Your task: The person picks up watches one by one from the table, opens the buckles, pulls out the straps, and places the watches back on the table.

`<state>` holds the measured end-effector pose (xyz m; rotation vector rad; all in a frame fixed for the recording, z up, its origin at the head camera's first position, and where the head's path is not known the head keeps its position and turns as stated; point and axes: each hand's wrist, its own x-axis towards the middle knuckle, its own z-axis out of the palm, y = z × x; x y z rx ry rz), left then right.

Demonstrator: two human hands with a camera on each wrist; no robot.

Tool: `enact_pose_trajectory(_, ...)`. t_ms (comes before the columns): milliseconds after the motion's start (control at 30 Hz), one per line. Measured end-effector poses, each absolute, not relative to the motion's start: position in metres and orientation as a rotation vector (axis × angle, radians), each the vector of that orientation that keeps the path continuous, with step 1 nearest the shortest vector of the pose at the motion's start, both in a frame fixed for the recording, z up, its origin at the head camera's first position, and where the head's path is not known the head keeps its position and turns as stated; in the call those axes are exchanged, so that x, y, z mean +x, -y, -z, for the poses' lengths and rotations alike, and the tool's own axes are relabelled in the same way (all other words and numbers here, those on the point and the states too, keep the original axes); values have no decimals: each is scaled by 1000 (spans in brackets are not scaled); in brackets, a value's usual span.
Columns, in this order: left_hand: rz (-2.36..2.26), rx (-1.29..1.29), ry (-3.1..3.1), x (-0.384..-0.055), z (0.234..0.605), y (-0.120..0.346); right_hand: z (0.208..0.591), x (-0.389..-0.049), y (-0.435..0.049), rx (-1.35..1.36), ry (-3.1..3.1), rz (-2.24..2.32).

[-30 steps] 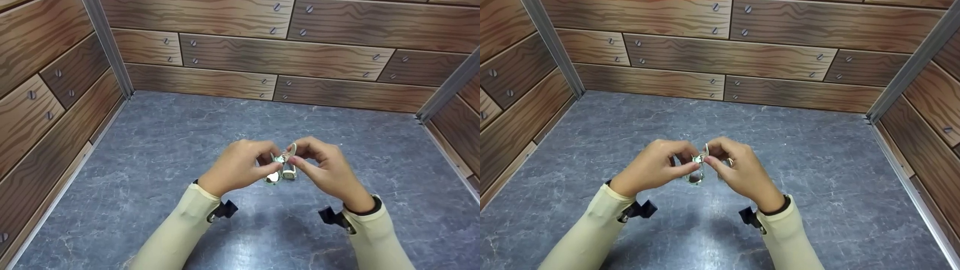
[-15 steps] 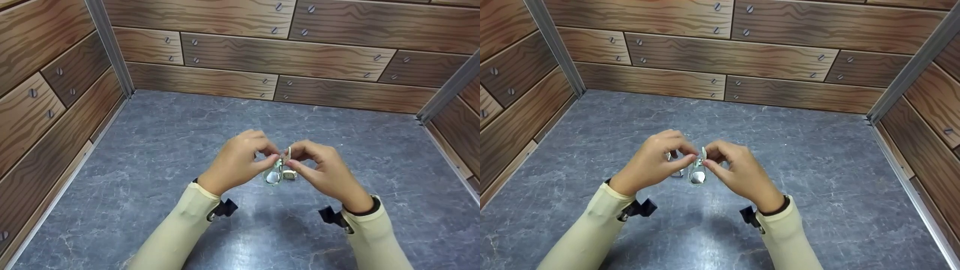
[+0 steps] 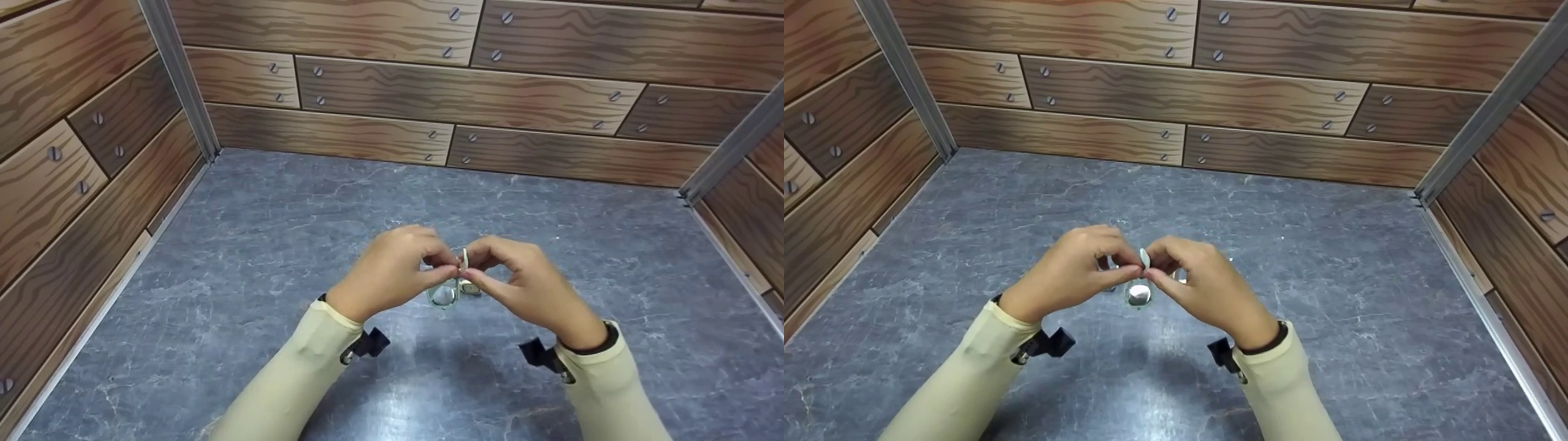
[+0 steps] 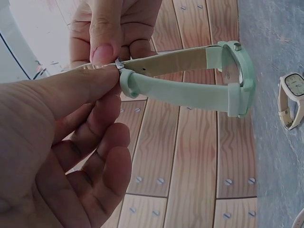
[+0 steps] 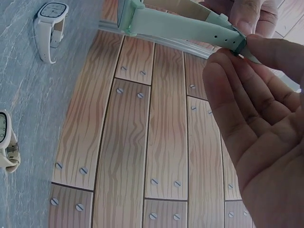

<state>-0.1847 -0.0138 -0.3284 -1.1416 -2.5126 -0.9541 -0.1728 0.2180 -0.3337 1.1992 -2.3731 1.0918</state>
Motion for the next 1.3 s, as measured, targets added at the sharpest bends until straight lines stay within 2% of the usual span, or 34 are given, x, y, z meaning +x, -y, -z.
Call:
enact_pose_trajectory(867,942,-1197,2480,-185,329,14,334,-172,-219,1282,2341,-1182)
enact_pose_trajectory(1067,1014,-1157,2449,-186,329,16,333,-172,-219,1246,2283,-1204)
enact_pose_trajectory(1300,862,-1163,2450,-186,329,19,334,-173,-218,1186,2284,-1195)
